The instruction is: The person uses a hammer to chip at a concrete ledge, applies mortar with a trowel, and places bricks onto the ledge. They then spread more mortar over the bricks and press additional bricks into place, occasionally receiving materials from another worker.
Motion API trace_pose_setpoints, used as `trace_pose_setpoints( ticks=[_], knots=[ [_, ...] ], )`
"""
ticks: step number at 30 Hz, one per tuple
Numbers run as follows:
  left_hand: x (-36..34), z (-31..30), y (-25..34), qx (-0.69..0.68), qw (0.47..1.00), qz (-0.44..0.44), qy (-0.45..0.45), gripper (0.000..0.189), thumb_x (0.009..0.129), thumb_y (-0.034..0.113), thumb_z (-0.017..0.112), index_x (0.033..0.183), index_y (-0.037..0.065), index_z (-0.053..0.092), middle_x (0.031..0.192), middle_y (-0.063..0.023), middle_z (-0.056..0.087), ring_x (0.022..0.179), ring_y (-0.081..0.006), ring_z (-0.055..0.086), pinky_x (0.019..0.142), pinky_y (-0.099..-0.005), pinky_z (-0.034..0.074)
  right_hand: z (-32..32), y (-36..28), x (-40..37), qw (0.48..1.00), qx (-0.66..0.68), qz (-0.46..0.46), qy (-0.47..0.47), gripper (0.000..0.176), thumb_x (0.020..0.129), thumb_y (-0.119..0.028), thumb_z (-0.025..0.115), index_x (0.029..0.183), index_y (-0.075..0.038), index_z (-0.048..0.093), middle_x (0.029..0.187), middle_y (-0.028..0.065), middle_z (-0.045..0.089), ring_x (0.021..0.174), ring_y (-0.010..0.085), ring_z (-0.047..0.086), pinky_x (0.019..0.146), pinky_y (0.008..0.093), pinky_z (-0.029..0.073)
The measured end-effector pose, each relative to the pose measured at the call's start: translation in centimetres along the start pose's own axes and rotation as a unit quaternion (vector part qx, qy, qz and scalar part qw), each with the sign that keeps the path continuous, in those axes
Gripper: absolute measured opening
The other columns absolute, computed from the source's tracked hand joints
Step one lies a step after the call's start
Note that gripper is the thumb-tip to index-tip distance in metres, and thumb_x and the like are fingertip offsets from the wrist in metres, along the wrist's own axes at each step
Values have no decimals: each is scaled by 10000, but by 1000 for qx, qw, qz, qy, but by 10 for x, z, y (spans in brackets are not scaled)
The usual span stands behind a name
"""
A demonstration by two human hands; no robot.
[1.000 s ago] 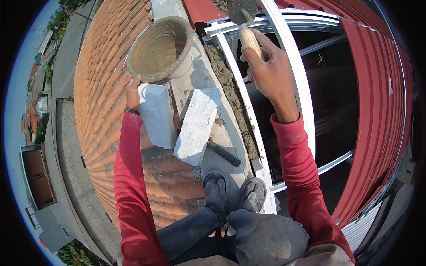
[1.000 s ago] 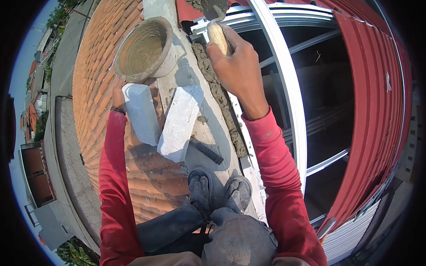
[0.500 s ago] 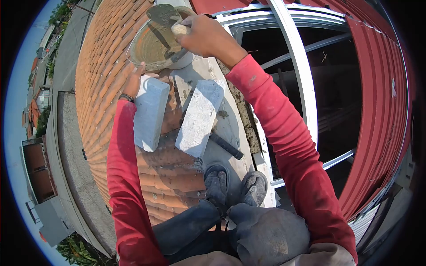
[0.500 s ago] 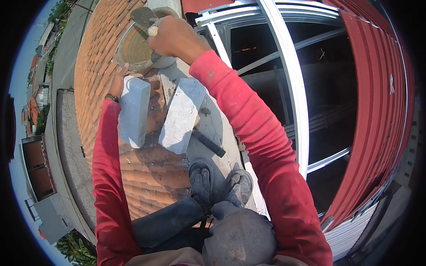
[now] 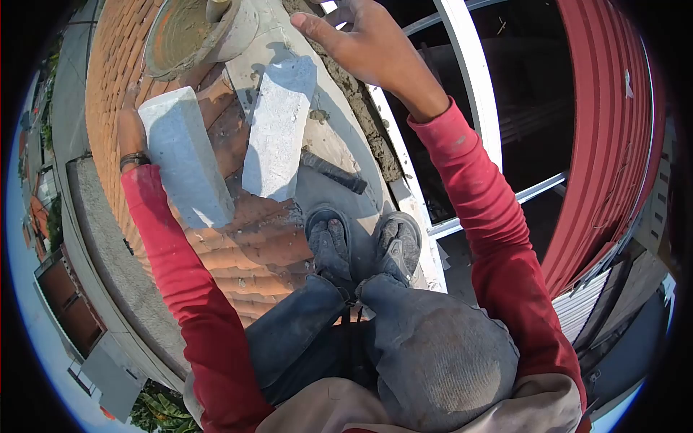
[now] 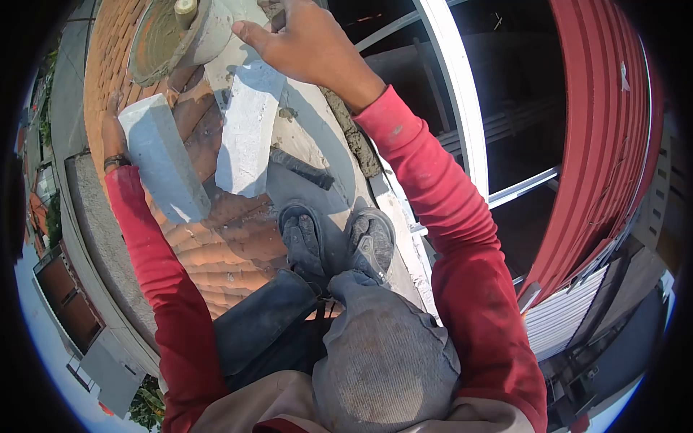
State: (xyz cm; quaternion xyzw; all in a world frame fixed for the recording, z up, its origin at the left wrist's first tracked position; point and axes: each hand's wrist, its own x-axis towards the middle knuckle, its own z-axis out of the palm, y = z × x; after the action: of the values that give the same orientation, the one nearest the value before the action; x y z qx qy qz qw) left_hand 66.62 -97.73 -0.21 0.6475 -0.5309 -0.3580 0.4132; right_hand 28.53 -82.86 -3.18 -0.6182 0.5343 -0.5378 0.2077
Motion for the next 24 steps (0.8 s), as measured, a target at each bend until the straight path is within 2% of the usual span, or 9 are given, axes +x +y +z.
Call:
trace_pose_setpoints(
  ticks=[1, 2, 5, 7, 9, 13, 19, 20, 24],
  knots=[
    [-24, 0, 24, -16, 1000, -10, -3, 592, 1006, 442, 455, 1381, -14, 508, 1275, -171, 612, 1215, -246, 554, 1053, -342, 389, -9, -37, -27, 995, 40, 73, -60, 604, 877, -473, 685, 1144, 62, 595, 782, 177, 683, 692, 260, 690, 647, 349, 535],
    [-56, -4, 62, -50, 996, -50, -47, 601, 1010, 449, 440, 1407, -2, 463, 1264, -187, 612, 1159, -270, 596, 1011, -362, 444, -15, -59, -44, 970, 79, 128, -189, 640, 877, -481, 703, 1246, 26, 576, 1002, 178, 675, 906, 222, 673, 741, 359, 558],
    [-115, 42, 131, -103, 984, -59, -131, 603, 1014, 455, 427, 1421, 9, 429, 1204, -202, 633, 1044, -282, 661, 919, -376, 525, -1, -90, -83, 938, 172, 101, -285, 902, 806, -476, 776, 1432, 6, 341, 1266, 262, 545, 1150, 377, 582, 961, 466, 504],
    [-116, 70, 141, -165, 961, -40, -219, 564, 1012, 460, 433, 1332, 4, 516, 1143, -190, 655, 983, -242, 683, 885, -386, 542, 6, -98, -87, 947, 218, 90, -216, 1050, 766, -621, 746, 1342, 144, 313, 1153, 345, 588, 1107, 441, 603, 987, 445, 460],
    [-129, 109, 134, -234, 939, -51, -248, 551, 1014, 458, 435, 1306, 3, 536, 1148, -185, 656, 985, -232, 684, 887, -381, 535, 7, -98, -86, 960, 234, 147, -34, 851, 841, -487, 746, 1341, 84, 363, 1114, 251, 617, 1079, 313, 619, 944, 384, 473],
    [-147, 180, 107, -422, 815, -119, -378, 523, 1018, 452, 439, 1227, 0, 597, 1164, -169, 659, 993, -199, 685, 894, -366, 517, -36, -38, -105, 946, 215, 234, 64, 583, 907, -391, 705, 1232, 39, 483, 1063, 177, 637, 952, 170, 635, 833, 311, 512],
    [-140, 198, 61, -81, 891, 11, -448, 455, 1025, 398, 457, 1137, -2, 643, 1200, -147, 658, 1007, -181, 686, 906, -331, 482, -61, 38, -186, 931, -43, 355, 71, 593, 853, -332, 721, 1259, 2, 446, 962, 240, 683, 830, 297, 701, 756, 382, 543],
    [-172, 214, 56, -31, 958, 61, -279, 404, 1025, 335, 469, 1168, -3, 637, 1222, -136, 654, 1015, -181, 688, 907, -309, 458, -52, 51, -201, 927, -100, 358, 53, 672, 815, -379, 730, 1288, -26, 408, 975, 301, 672, 851, 410, 695, 769, 429, 542],
    [-168, 191, 37, -66, 970, 83, -218, 345, 1014, 234, 503, 1250, -1, 594, 1110, -144, 691, 919, -210, 705, 785, -292, 525, -8, 76, -253, 908, -206, 363, -27, 650, 805, -415, 723, 1256, -55, 424, 1053, 255, 632, 942, 436, 644, 768, 495, 530]
  ],
)
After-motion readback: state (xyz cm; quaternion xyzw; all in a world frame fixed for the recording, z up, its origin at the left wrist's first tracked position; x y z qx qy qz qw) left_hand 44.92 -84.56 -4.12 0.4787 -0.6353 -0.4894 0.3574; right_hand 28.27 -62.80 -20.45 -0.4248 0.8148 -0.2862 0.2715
